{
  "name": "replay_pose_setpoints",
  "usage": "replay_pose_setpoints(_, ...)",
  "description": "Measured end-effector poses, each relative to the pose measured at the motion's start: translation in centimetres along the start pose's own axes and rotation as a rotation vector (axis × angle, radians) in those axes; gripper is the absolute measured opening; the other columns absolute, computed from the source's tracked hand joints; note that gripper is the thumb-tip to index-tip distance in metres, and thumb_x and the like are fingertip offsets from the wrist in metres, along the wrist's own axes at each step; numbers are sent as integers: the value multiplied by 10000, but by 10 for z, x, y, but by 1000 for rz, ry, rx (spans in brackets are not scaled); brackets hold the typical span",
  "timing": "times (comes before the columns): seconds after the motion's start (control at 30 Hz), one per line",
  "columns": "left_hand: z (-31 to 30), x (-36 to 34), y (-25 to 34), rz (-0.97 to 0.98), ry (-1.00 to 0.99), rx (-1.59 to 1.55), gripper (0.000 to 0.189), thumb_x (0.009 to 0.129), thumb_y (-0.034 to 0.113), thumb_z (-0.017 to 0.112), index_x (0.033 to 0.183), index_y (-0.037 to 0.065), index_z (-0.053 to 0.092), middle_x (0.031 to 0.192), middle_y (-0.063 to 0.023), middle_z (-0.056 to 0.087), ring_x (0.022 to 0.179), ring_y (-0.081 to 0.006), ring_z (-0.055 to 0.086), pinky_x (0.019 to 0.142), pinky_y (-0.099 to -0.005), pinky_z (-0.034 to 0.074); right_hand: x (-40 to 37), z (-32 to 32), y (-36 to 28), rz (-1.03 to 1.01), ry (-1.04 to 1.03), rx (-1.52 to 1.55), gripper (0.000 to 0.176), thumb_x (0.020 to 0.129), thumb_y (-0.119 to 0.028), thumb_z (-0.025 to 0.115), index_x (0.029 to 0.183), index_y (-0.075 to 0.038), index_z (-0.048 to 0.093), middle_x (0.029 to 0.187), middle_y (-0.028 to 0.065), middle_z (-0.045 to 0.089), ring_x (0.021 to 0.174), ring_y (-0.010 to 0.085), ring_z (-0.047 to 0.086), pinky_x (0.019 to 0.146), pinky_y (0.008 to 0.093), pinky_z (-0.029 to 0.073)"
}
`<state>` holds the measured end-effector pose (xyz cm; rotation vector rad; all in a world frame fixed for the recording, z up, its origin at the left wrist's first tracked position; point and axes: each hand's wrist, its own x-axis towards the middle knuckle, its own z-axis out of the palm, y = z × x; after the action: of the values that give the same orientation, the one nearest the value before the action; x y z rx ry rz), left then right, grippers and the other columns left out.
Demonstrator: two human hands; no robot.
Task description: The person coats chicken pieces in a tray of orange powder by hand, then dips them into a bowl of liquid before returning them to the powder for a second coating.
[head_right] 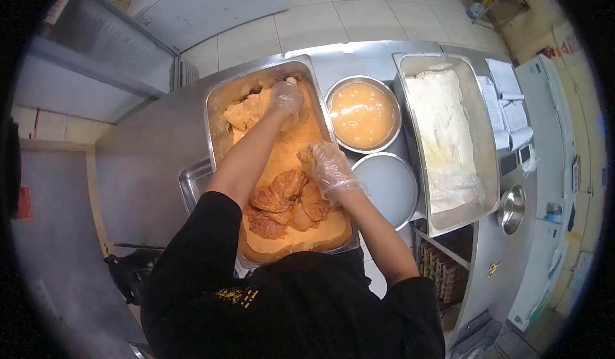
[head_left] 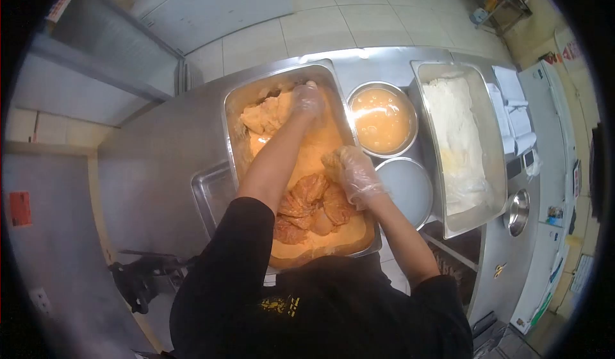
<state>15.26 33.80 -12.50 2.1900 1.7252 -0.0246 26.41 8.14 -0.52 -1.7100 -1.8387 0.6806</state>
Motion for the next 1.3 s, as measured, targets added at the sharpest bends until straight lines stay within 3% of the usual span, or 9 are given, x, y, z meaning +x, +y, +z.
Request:
replay_pose_setpoints(0.13,-57,-9,14,237,-438,414,353,928,311,665,1109,27,772,1164,-173,764,1085,-350,738,948,-447,569,5,-11,-21,76,-94,-44,257,998,-254,655,1076,-10,647,1009,249,697,970,459,673,870,529,541)
replay_pose_setpoints(0.4,-127,-79,-2,548,-320,110,322,883,362,781,1034,78,796,995,-195,747,937,-367,706,844,-490,543,44,-12,-21,410,-147,54,506,1014,-314,629,1435,-41,558,994,260,725,999,448,713,890,543,555)
replay_pose_setpoints(0.63,-163,-148,-18,583,-161,-109,335,910,365,775,1021,50,763,1020,-204,738,980,-359,696,855,-479,537,61,0,-11,71,-190,-137,338,939,-289,688,1177,-50,670,973,257,728,953,440,720,842,552,565)
replay_pose_setpoints(0.83,-66,-163,-69,-35,-234,-65,488,875,349,837,1160,-23,699,1050,-222,754,982,-353,726,913,-431,556,37,-25,-20,-30,-334,-362,304,942,-253,690,1176,-59,669,963,203,736,921,401,730,792,516,584)
replay_pose_setpoints(0.93,-14,-165,-88,-247,132,-533,620,811,387,897,1188,-54,677,1016,-210,752,937,-327,732,899,-401,571,30,-11,5,-159,-270,-378,307,946,-247,687,1197,-70,670,951,188,739,888,385,732,750,504,583)
replay_pose_setpoints(1.03,6,-154,-97,-309,90,-1414,718,805,421,907,1267,-66,652,972,-184,746,862,-306,713,831,-410,583,23,0,19,-272,-191,-407,277,955,-246,671,1177,-80,671,903,185,737,834,373,730,706,505,574)
replay_pose_setpoints(1.13,-7,-155,-80,-758,-158,-1313,747,838,413,894,1351,-56,621,1112,-178,730,906,-280,686,779,-427,584,23,2,15,-295,-193,-409,238,960,-243,653,1139,-88,671,836,178,729,778,369,723,668,510,564)
replay_pose_setpoints(1.2,-14,-160,-68,-825,-228,-1382,763,858,427,879,1385,-51,603,1259,-190,678,1003,-292,661,814,-456,579,24,6,17,-327,-214,-444,217,962,-236,644,1125,-96,671,796,173,720,754,367,719,650,510,561)
replay_pose_setpoints(1.3,-20,-161,-53,-685,-319,-1360,788,876,439,861,1423,-46,569,1392,-197,601,1135,-308,617,876,-466,573,22,10,24,-334,-175,-383,208,965,-229,638,1131,-109,674,791,170,718,738,372,715,629,518,554)
